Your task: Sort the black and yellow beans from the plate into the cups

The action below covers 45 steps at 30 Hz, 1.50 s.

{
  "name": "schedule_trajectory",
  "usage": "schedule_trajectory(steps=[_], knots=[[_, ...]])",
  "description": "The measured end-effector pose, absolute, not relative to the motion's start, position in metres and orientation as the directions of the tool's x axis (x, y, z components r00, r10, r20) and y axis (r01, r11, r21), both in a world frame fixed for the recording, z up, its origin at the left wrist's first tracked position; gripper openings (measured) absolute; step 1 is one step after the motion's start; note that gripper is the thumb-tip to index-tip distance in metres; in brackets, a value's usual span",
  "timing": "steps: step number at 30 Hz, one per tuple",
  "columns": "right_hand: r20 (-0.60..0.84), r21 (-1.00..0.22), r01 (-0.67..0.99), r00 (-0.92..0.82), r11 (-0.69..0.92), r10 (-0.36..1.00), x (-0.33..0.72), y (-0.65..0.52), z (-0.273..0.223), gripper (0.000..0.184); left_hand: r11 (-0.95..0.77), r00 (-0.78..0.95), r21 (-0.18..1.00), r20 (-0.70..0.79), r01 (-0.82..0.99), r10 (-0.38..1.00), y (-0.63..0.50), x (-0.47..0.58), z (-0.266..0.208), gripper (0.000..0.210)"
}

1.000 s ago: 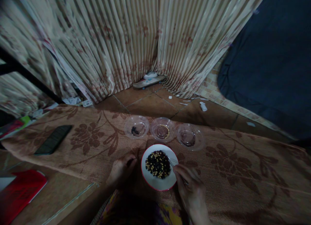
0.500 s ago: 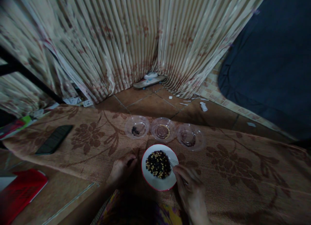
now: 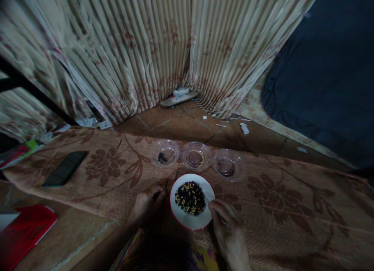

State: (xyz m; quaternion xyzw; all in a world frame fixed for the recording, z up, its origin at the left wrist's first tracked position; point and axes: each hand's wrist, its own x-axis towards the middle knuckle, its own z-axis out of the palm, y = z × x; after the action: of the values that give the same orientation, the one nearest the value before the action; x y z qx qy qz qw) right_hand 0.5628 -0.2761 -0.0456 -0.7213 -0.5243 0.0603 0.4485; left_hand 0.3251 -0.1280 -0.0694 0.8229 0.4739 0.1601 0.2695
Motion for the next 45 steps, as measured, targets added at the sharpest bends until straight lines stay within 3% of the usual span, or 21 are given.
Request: schedule_trajectory(steps=[9,20,30,39,45], knots=[[0.335,-0.733,0.677,0.448,-0.069,0.829,0.564,-0.283,-0.052,0.015,-0.431,0.504,0.589,0.047,0.684,0.863,-0.128,0.326,-0.068,0.015],[0.393,-0.736,0.676,0.466,-0.033,0.793,0.563,-0.278,-0.047,0.013,-0.425,0.514,0.569,0.005,0.704,0.858,-0.128,0.326,-0.068,0.016],[0.310,-0.812,0.575,0.567,-0.098,0.763,0.562,-0.280,-0.040,0.019,-0.401,0.497,0.563,-0.020,0.723,0.868,-0.128,0.327,-0.067,0.015],[0.596,-0.668,0.736,0.615,-0.106,0.516,0.616,-0.257,0.002,0.024,-0.398,0.503,0.578,-0.025,0.712,0.864,-0.126,0.324,-0.068,0.016],[0.562,-0.720,0.684,0.674,-0.118,0.479,0.636,-0.249,-0.006,0.025,-0.413,0.504,0.571,-0.002,0.709,0.864,-0.126,0.323,-0.073,0.016]])
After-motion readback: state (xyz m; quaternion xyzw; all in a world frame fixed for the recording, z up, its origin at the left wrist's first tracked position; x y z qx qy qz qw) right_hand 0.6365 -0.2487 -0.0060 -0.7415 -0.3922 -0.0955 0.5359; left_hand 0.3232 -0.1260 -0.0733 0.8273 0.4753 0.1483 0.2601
